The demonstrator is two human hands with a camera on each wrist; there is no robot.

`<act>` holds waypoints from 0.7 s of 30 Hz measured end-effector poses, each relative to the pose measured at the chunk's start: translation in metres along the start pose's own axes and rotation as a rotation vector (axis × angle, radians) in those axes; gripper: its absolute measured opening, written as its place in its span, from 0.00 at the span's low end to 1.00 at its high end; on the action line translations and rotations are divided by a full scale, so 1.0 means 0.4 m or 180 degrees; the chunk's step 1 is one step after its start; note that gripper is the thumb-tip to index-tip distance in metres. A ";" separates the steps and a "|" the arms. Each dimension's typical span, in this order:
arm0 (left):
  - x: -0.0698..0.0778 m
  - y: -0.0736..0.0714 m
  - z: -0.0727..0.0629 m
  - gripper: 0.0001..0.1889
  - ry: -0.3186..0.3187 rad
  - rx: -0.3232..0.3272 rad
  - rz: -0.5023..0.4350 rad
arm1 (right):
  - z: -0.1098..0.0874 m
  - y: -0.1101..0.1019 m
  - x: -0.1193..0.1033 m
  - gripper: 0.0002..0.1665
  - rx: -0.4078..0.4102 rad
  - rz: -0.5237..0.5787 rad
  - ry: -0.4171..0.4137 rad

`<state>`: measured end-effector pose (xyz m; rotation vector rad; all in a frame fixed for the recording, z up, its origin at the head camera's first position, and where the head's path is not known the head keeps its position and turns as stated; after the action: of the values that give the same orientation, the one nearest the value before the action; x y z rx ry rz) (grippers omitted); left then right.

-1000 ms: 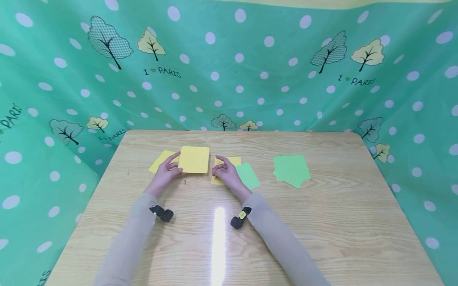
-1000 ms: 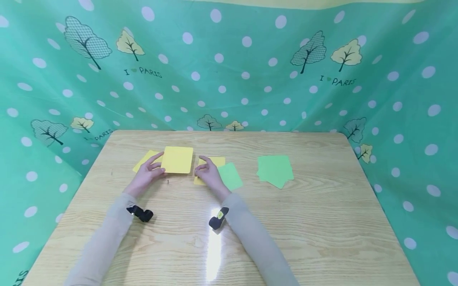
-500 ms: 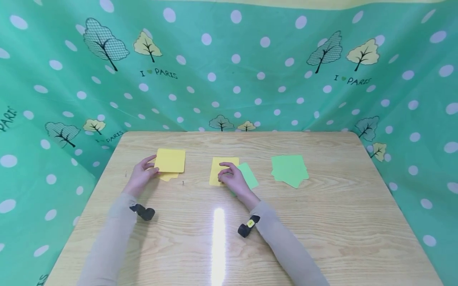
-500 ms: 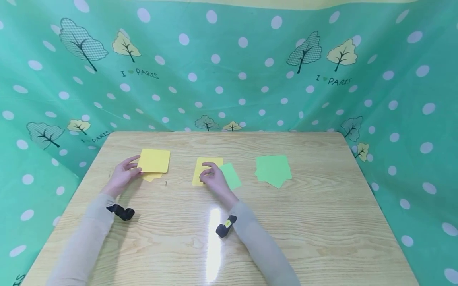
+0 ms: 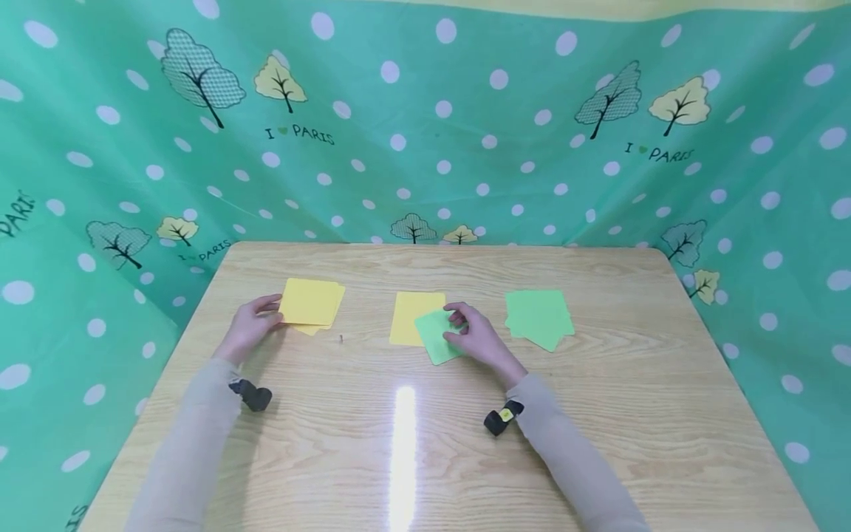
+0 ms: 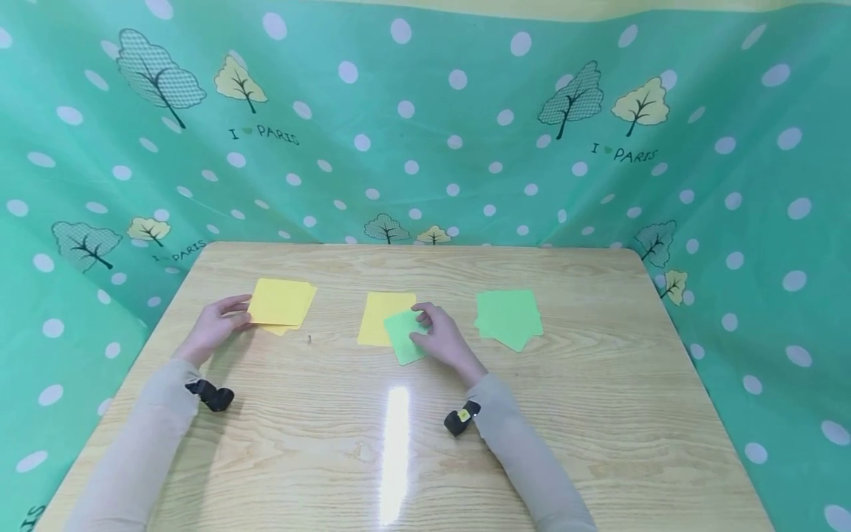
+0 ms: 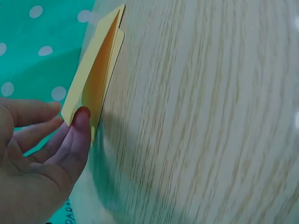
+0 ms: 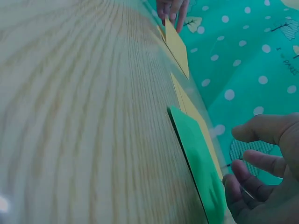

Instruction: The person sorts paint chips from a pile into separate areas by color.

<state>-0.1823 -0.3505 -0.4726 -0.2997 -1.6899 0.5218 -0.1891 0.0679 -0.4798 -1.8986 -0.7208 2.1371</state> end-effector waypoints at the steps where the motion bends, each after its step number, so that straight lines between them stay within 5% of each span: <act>1: -0.001 -0.001 0.001 0.27 -0.0009 -0.0020 0.0014 | -0.001 -0.009 0.003 0.31 0.0000 -0.0075 -0.0026; 14: 0.006 -0.034 -0.012 0.26 0.0054 0.0069 0.0169 | -0.002 -0.068 0.041 0.39 -0.0412 -0.0726 -0.0255; 21: 0.025 0.003 -0.022 0.24 0.0245 0.0004 -0.0166 | -0.007 -0.073 0.039 0.41 -0.0460 -0.0797 -0.0214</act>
<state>-0.1757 -0.3432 -0.4636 -0.2708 -1.6184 0.4670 -0.1939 0.1006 -0.4798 -1.7028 -1.0909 2.0483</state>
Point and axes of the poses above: each hand's wrist, its own z-axis towards the middle knuckle, its own y-axis out of the palm, x = y × z, the point moved 3 cm from there along z, towards the middle knuckle, and after that the axes turned 9 degrees about x, right-handed, at the moved point
